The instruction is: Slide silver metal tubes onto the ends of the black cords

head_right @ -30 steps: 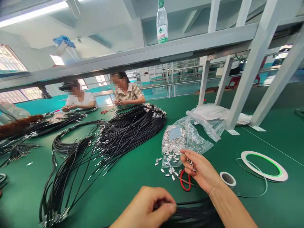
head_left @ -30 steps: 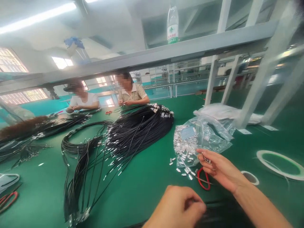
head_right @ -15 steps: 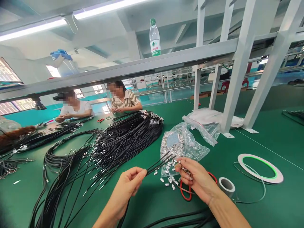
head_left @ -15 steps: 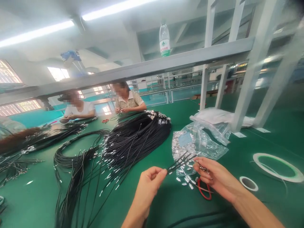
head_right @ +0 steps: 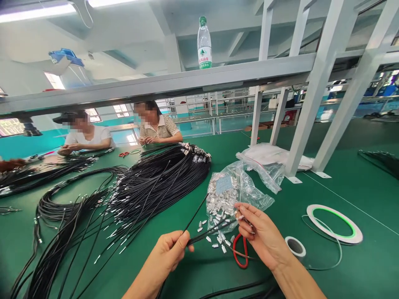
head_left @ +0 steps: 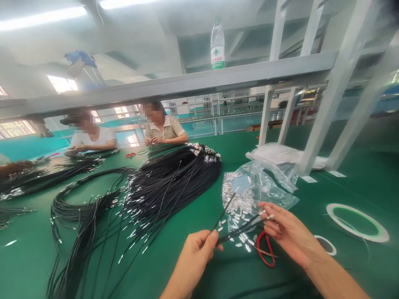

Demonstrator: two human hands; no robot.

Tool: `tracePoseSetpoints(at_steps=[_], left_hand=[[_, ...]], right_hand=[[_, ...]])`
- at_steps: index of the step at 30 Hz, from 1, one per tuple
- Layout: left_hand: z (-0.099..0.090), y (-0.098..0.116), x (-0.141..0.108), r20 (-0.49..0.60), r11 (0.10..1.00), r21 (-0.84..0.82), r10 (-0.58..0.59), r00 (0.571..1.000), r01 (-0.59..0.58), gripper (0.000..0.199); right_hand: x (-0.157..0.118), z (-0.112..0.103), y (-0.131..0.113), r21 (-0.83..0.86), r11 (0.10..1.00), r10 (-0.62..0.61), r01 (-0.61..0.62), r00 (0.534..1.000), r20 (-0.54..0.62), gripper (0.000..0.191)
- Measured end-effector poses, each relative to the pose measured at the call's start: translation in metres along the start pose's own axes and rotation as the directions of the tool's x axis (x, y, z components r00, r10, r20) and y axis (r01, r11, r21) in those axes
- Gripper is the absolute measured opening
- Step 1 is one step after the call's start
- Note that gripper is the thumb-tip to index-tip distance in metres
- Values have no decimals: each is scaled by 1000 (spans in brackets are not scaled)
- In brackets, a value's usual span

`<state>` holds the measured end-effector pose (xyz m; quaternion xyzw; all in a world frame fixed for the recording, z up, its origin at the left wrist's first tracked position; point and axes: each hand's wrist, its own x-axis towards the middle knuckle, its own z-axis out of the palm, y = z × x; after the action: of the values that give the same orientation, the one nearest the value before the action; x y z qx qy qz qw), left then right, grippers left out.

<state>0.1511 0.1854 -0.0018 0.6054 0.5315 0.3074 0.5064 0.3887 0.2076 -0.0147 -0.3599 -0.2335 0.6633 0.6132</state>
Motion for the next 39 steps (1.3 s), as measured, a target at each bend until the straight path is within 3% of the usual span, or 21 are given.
tracePoseSetpoints(at_steps=[5,9,17,23,27,32,39], left_hand=[[11,0,-2,172,992,119,12,985,-33,69],[17,2,-3,237,982,168,41,971,-83,70],[22,6,-4,233,976,211,2,972,-53,67],[23,7,-5,216,969,246,-37,976,-18,61],[24,7,-6,202,960,277,-25,979,-33,59],[23,4,-8,208,968,246,-5,978,-48,55],[22,2,-9,200,983,176,15,980,-51,56]], right_hand=[[-1,-2,-6,0,999,-33,33,998,57,35],[-4,-1,-6,-31,999,-37,41,993,115,31],[-10,3,-8,-82,996,-35,42,996,85,37],[-13,3,-13,-370,919,-95,135,988,124,45],[-15,1,-17,-524,840,-37,138,980,198,50],[-15,2,-7,-354,934,137,-47,963,232,41],[-13,11,17,-198,977,111,-75,978,178,47]])
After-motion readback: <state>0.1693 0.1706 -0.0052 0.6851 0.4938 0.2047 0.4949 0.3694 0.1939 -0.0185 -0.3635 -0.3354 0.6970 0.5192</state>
